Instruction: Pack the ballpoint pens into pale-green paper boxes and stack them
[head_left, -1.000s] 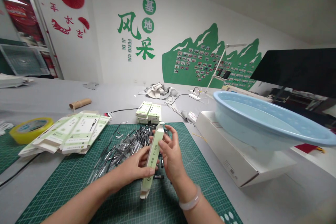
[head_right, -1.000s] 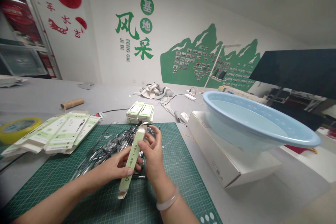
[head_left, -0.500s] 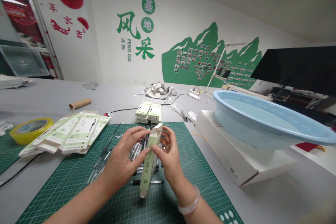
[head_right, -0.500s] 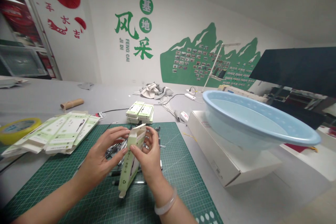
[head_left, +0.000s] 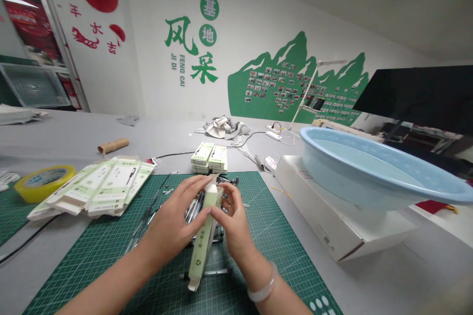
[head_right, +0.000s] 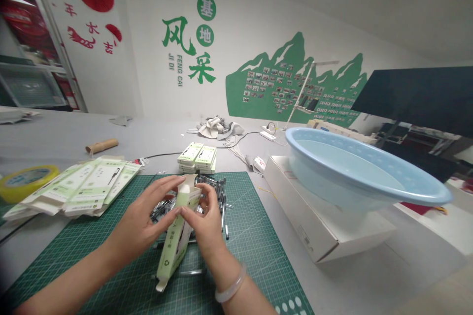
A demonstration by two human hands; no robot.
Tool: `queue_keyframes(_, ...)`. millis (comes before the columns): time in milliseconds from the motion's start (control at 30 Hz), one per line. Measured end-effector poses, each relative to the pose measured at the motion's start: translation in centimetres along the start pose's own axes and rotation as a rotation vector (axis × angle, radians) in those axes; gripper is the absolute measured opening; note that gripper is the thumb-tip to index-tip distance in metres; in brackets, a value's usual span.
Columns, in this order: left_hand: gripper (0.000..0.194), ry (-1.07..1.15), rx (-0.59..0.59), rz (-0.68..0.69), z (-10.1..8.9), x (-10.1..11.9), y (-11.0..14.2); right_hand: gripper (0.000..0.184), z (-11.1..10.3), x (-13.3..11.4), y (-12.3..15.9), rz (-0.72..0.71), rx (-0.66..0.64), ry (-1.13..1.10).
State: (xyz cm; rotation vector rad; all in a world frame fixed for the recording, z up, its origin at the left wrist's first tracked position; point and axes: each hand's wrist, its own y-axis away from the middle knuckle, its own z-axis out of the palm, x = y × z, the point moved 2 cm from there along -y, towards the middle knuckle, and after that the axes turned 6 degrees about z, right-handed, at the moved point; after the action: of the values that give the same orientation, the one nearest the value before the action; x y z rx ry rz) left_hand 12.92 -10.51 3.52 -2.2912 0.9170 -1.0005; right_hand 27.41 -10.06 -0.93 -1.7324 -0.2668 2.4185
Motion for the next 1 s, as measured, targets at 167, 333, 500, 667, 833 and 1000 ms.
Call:
queue_keyframes(167,0.032,0.023,0.012,-0.001,-0.1,-0.2,0.0,0.048,0.1,0.0,0.1,-0.017,0.004,0.055)
queue_keyframes(333,0.023,0.025,0.01,0.009,0.0,-0.4,0.0,0.052,0.6,0.6,0.6,-0.042,-0.02,0.023)
queue_keyframes(500,0.022,0.059,0.015,0.016,-0.1,-0.3,0.0,0.074,1.5,1.5,1.3,-0.053,-0.038,-0.008)
queue_keyframes(667,0.014,0.041,0.071,0.071,-0.8,0.0,-0.2,0.075,1.6,1.1,1.5,-0.083,-0.021,0.049)
queue_keyframes(833,0.021,0.061,0.129,0.08,-0.8,0.1,-0.1,0.081,1.9,1.1,1.9,-0.127,0.01,0.075)
queue_keyframes(1000,0.044,0.292,0.145,-0.084,-1.0,0.1,0.0,0.086,2.5,1.8,2.7,-0.179,0.039,0.154)
